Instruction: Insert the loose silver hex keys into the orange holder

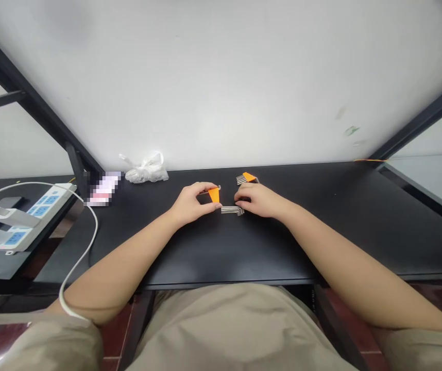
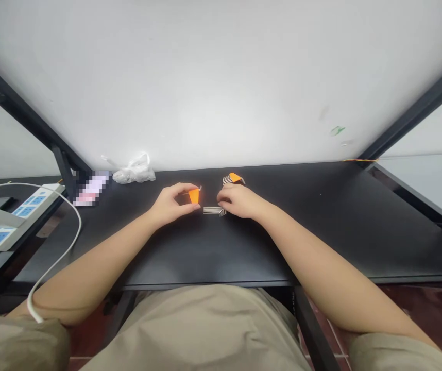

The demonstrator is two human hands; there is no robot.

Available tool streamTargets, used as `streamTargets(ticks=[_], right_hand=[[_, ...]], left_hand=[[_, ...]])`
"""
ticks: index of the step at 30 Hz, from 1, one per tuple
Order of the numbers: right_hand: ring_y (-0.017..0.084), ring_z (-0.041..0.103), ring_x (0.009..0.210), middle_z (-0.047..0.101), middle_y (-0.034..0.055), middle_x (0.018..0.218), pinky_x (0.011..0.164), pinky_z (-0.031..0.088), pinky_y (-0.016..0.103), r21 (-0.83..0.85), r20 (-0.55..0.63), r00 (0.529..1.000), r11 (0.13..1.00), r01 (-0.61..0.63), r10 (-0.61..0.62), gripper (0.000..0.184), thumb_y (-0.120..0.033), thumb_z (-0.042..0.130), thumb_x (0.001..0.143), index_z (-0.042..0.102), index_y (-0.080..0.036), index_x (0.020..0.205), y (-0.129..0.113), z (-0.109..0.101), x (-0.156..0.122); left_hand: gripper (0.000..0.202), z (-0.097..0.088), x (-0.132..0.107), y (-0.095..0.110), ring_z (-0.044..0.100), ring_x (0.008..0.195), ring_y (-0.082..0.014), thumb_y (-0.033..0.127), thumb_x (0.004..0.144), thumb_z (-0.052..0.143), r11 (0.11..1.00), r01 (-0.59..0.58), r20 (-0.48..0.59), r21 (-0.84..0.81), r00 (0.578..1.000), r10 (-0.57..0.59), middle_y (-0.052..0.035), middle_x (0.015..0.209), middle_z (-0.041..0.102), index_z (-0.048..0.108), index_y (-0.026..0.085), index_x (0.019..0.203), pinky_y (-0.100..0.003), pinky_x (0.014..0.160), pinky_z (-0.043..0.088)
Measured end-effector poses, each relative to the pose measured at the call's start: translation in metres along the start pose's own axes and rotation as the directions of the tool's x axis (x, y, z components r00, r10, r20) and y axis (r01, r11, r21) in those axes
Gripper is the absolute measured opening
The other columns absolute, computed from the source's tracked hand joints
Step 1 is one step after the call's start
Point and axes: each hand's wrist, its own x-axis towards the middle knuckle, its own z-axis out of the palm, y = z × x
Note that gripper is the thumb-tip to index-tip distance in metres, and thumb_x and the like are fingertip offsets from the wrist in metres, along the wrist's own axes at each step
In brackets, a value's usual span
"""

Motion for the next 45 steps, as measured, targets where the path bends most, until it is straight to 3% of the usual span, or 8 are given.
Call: streamTargets(ticks=[3, 12, 18, 21, 23, 26, 30, 45], right_hand=[[0.018, 0.061, 0.083, 0.069, 0.0054, 0.096, 0.076, 0.048, 0.032, 0.026, 0.069, 0.997, 0.999, -0.021, 0.019, 0.014, -0.024, 0.06, 0.089, 0.074, -0.021, 0.092, 0.002, -0.001, -0.001], [0.017, 0.061, 0.079, 0.068, 0.0053, 0.097, 0.071, 0.046, 0.03, 0.013, 0.102, 0.994, 0.999, -0.048, 0.046, 0.012, -0.023, 0.062, 0.088, 0.074, -0.021, 0.09, -0.001, -0.003, -0.002], [0.017, 0.059, 0.07, 0.068, 0.005, 0.086, 0.062, 0.041, 0.028, -0.12, 0.132, 0.946, 0.952, -0.281, 0.296, 0.004, -0.018, 0.069, 0.078, 0.067, -0.02, 0.081, 0.005, -0.001, -0.002], [0.016, 0.058, 0.066, 0.067, 0.0032, 0.08, 0.059, 0.04, 0.028, -0.085, 0.147, 0.914, 0.926, -0.369, 0.378, 0.005, -0.018, 0.067, 0.079, 0.066, -0.021, 0.083, 0.006, -0.004, -0.003], [0.016, 0.058, 0.068, 0.067, 0.0027, 0.082, 0.062, 0.041, 0.028, -0.005, 0.092, 0.942, 0.946, -0.325, 0.324, 0.006, -0.02, 0.063, 0.083, 0.066, -0.021, 0.088, 0.003, -0.007, -0.004], [0.018, 0.059, 0.078, 0.067, 0.0033, 0.087, 0.072, 0.046, 0.031, 0.104, -0.058, 0.988, 0.985, -0.139, 0.146, 0.013, -0.023, 0.056, 0.091, 0.067, -0.022, 0.097, -0.006, -0.011, -0.003], [0.02, 0.059, 0.086, 0.066, 0.0053, 0.09, 0.083, 0.047, 0.036, 0.106, -0.201, 0.98, 0.994, 0.011, 0.01, 0.017, -0.024, 0.054, 0.096, 0.07, -0.024, 0.101, -0.017, -0.012, -0.001], [0.02, 0.06, 0.085, 0.065, 0.0073, 0.096, 0.082, 0.051, 0.037, 0.085, -0.247, 0.967, 0.992, 0.091, -0.068, 0.021, -0.024, 0.054, 0.098, 0.073, -0.025, 0.108, -0.02, -0.009, -0.001]], left_hand=[[0.056, -0.001, 0.0, -0.003, 0.066, 0.117, -0.026, 0.045, 0.074, 0.084, 1.0, -0.007, -0.012, 0.004, 1.0, 0.007, -0.01, 0.127, 0.07, 0.07, 0.02, 0.122, -0.043, 0.109, 0.05], [0.06, -0.003, 0.001, -0.004, 0.065, 0.12, -0.0267, 0.047, 0.075, 0.083, 0.998, -0.022, -0.016, 0.061, 1.0, 0.023, -0.0102, 0.131, 0.068, 0.067, 0.022, 0.128, -0.044, 0.109, 0.049], [0.059, -0.004, 0.001, -0.005, 0.065, 0.119, -0.0255, 0.048, 0.075, 0.083, 0.992, -0.033, -0.015, 0.124, 0.999, 0.036, -0.0074, 0.131, 0.069, 0.067, 0.024, 0.127, -0.043, 0.11, 0.05], [0.058, -0.004, 0.001, -0.005, 0.065, 0.119, -0.0251, 0.048, 0.076, 0.082, 0.988, -0.036, -0.007, 0.149, 0.999, 0.037, -0.0063, 0.13, 0.069, 0.067, 0.025, 0.127, -0.042, 0.109, 0.051], [0.057, -0.004, 0.001, -0.005, 0.065, 0.119, -0.0251, 0.048, 0.076, 0.082, 0.986, -0.039, -0.006, 0.164, 0.999, 0.041, -0.0058, 0.13, 0.069, 0.067, 0.026, 0.127, -0.042, 0.109, 0.051], [0.058, -0.005, 0.001, -0.005, 0.066, 0.118, -0.0246, 0.048, 0.076, 0.083, 0.983, -0.038, -0.013, 0.178, 0.999, 0.041, -0.0052, 0.129, 0.069, 0.067, 0.027, 0.127, -0.042, 0.109, 0.05], [0.057, -0.004, 0.0, -0.004, 0.066, 0.118, -0.0246, 0.047, 0.077, 0.082, 0.986, -0.047, -0.015, 0.158, 0.999, 0.05, -0.0056, 0.129, 0.069, 0.067, 0.025, 0.127, -0.042, 0.109, 0.051], [0.054, -0.004, 0.0, 0.001, 0.066, 0.119, -0.0249, 0.046, 0.079, 0.08, 0.992, -0.054, 0.024, 0.114, 0.998, 0.052, -0.0061, 0.129, 0.07, 0.067, 0.023, 0.127, -0.043, 0.11, 0.051]])
